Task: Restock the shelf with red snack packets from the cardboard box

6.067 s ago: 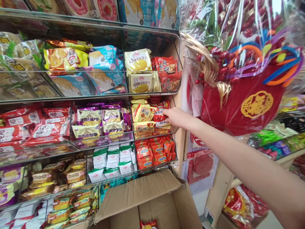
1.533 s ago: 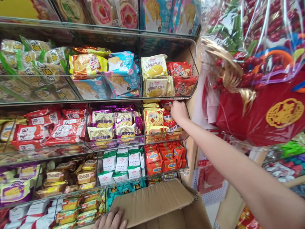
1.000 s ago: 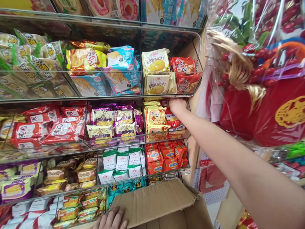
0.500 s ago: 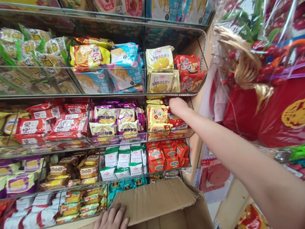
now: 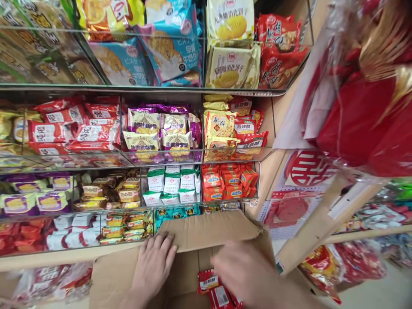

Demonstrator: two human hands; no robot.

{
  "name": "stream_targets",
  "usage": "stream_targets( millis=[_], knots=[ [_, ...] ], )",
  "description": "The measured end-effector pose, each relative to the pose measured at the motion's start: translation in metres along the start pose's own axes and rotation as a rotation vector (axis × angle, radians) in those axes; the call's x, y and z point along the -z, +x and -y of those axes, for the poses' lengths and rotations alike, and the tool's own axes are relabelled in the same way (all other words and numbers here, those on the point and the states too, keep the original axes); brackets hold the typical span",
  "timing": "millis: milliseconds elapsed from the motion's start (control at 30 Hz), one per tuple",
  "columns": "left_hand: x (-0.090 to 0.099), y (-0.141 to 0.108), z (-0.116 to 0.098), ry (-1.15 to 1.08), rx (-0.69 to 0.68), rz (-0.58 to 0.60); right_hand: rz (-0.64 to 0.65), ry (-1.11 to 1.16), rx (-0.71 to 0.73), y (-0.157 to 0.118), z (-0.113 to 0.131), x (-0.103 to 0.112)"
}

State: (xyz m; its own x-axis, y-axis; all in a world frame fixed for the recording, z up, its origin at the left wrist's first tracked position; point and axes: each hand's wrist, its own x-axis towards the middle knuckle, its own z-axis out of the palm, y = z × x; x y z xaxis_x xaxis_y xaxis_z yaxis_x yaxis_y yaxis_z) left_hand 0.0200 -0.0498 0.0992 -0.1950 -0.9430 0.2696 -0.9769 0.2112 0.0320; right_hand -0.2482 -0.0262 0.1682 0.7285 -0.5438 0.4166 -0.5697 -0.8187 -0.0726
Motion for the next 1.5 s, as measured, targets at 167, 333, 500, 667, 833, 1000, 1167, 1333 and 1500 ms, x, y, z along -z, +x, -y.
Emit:
stream_targets(
  millis=[167, 333, 500, 667, 833, 1000, 1167, 1333, 1500],
  knots=[
    [0.0, 0.0, -0.006, -0.005, -0.002, -0.017, 0.614, 0.239, -0.813, -0.092, 0.004, -0.153],
    [0.001, 0.001, -0.013, -0.053, -0.004, -0.079, 0.614, 0.234, -0.894, -0.131, -0.005, -0.184],
    [0.001, -0.027, -0.028, -0.149, -0.064, -0.152, 0.428, 0.349, -0.809, -0.156, -0.009, -0.196],
    [-0.019, -0.087, -0.071, -0.621, -0.181, -0.009, 0.119, 0.729, -0.955, -0.155, 0.0, -0.185],
    [-0.036, -0.097, -0.104, -1.305, 0.249, 0.221, -0.048, 0.988, -1.178, -0.108, 0.047, -0.15],
    [-0.014, -0.066, -0.11, -1.53, 0.503, 0.008, -0.277, 0.805, -0.924, -0.053, 0.063, -0.115],
    [0.01, -0.037, -0.112, -1.515, 0.611, -0.206, -0.475, 0.547, -0.847, -0.02, 0.052, -0.09],
    [0.015, -0.017, -0.107, -1.544, 0.637, -0.28, -0.533, 0.466, -0.825, -0.018, 0.035, -0.075],
    [0.03, 0.0, -0.085, -1.657, 0.811, -0.364, -0.618, 0.842, -1.224, -0.031, 0.014, -0.058]
  ],
)
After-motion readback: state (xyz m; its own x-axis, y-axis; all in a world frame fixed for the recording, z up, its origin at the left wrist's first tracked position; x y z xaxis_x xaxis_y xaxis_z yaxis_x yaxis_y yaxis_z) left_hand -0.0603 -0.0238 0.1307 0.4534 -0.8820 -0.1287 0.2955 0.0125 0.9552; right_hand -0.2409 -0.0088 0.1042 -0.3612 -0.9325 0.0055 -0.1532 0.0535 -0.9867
